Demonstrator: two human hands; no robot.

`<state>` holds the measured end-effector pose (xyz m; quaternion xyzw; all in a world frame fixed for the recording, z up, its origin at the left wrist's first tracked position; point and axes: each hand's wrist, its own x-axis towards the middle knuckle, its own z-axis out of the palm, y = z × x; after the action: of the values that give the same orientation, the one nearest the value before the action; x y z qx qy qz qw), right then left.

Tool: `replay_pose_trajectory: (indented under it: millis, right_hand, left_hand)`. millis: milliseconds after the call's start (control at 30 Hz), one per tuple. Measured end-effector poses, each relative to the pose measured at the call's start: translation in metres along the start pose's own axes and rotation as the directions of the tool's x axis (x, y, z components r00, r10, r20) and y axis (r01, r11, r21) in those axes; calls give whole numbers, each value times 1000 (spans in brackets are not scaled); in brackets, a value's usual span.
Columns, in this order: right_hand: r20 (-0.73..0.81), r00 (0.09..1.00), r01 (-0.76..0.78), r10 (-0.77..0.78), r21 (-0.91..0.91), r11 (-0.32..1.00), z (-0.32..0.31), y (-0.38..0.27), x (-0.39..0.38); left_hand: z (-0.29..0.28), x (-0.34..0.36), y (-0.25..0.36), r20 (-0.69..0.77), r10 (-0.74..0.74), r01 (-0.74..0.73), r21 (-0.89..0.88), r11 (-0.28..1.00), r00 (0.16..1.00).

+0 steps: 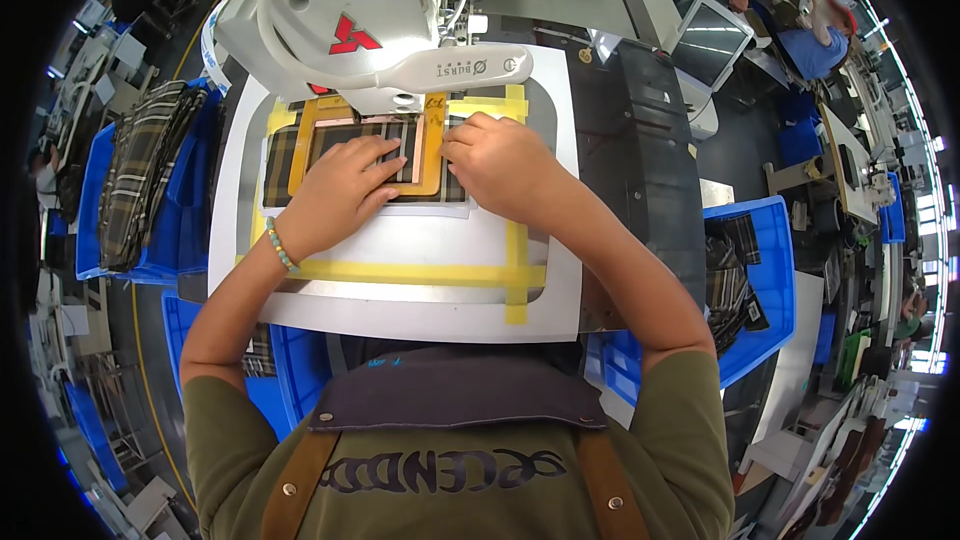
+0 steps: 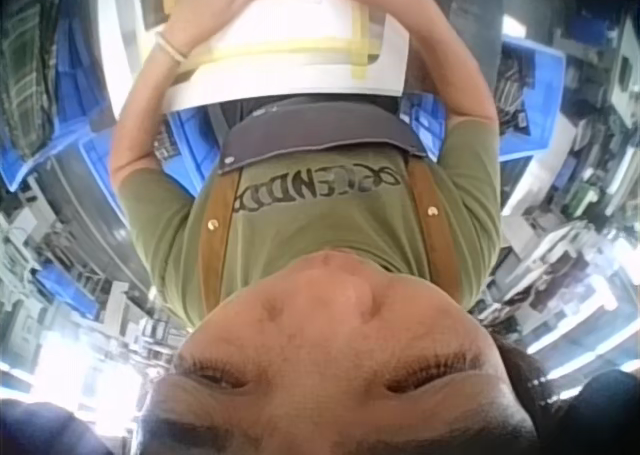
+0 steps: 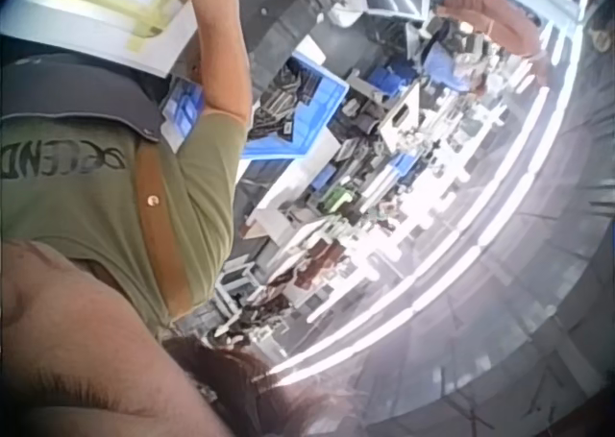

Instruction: The person repeatedly sews small plaid fabric pouches using an industrial sewing machine. They pick each pouch from a blue bin, place it under the presser foot, guide it through the machine, and then place the finished item into another bin. The process is repeated for multiple pouches throughout the clip.

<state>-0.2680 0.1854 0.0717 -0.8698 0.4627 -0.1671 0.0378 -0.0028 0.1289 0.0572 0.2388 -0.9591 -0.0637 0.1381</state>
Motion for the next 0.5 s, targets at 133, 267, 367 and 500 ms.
replay_pose_trajectory:
  millis: [133, 267, 367, 500]
  right_hand:
    - [-66, 987, 156, -150, 104, 982, 16, -18, 7]
    - [-62, 978, 197, -197, -5, 980, 33, -33, 1]
    - [-31, 980, 196, -196, -23, 980, 29, -40, 0]
    - [-52, 979, 192, -197, -84, 978, 29, -44, 0]
  left_hand:
    - [-2, -3, -15, -59, -64, 60, -64, 996, 996]
    - [-1, -6, -18, -16, -24, 22, -120, 993, 1000]
    - [0, -12, -17, 25, 23, -20, -128, 992, 999]
    - [-3, -12, -17, 54, 42, -34, -153, 988, 998]
